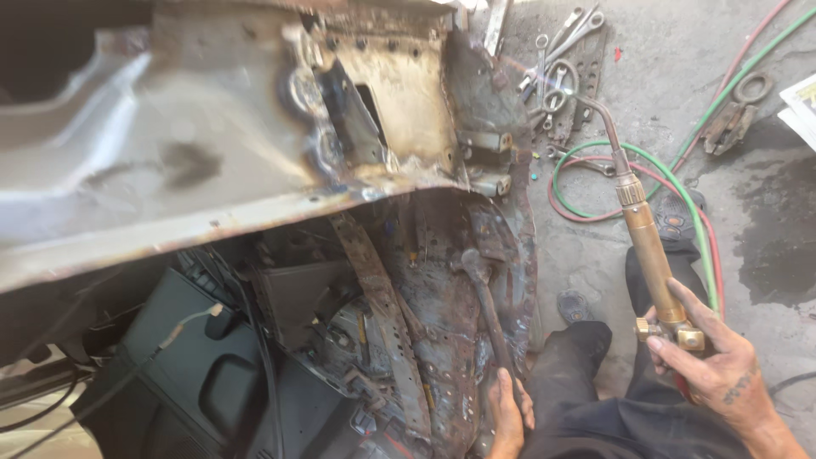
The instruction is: The person works on a damaged car front body panel in a workshop. They hammer and pry on the rusted panel with a hammer and bar, then heat the metal with an oxy-fuel torch and hammer the heated area, repeatedly working the panel from different angles.
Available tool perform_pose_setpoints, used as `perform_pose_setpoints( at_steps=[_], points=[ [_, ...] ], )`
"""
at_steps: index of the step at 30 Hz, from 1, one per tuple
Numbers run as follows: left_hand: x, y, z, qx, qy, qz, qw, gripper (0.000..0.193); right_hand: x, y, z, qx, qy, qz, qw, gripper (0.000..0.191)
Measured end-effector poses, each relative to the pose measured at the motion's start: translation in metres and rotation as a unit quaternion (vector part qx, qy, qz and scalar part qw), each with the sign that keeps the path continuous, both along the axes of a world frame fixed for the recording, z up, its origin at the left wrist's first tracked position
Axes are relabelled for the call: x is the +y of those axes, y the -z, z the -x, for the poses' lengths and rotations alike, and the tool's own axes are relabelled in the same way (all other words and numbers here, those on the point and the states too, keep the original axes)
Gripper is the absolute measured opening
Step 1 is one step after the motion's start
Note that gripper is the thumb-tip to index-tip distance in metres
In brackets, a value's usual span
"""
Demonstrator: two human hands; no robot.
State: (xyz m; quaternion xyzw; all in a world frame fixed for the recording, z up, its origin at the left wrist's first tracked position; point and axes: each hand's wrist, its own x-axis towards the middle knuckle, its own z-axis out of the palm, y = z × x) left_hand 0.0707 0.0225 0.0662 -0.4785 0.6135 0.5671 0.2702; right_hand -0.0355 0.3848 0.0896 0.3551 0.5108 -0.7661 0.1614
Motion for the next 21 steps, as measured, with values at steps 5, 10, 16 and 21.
perform_pose_setpoints(
  at_steps=[5, 10, 16, 21],
  points=[
    [0.007, -0.011, 0.003, 0.005, -0.034, -0.020, 0.999, 0.057, 0.013, 0.005, 0.020, -0.005, -0.047, -0.027, 0.999, 0.085],
    [0.016, -0.024, 0.052, 0.050, 0.049, -0.013, 0.997, 0.059, 0.008, 0.000, 0.045, -0.025, -0.043, -0.029, 0.998, 0.085],
    [0.032, -0.032, 0.118, 0.045, 0.046, -0.018, 0.998, 0.050, -0.014, -0.014, 0.081, -0.038, -0.067, -0.078, 0.994, 0.083],
    [0.009, -0.030, 0.108, 0.018, 0.033, 0.013, 0.999, 0.051, -0.042, -0.004, 0.086, 0.011, -0.045, -0.024, 0.999, 0.085]
  ],
)
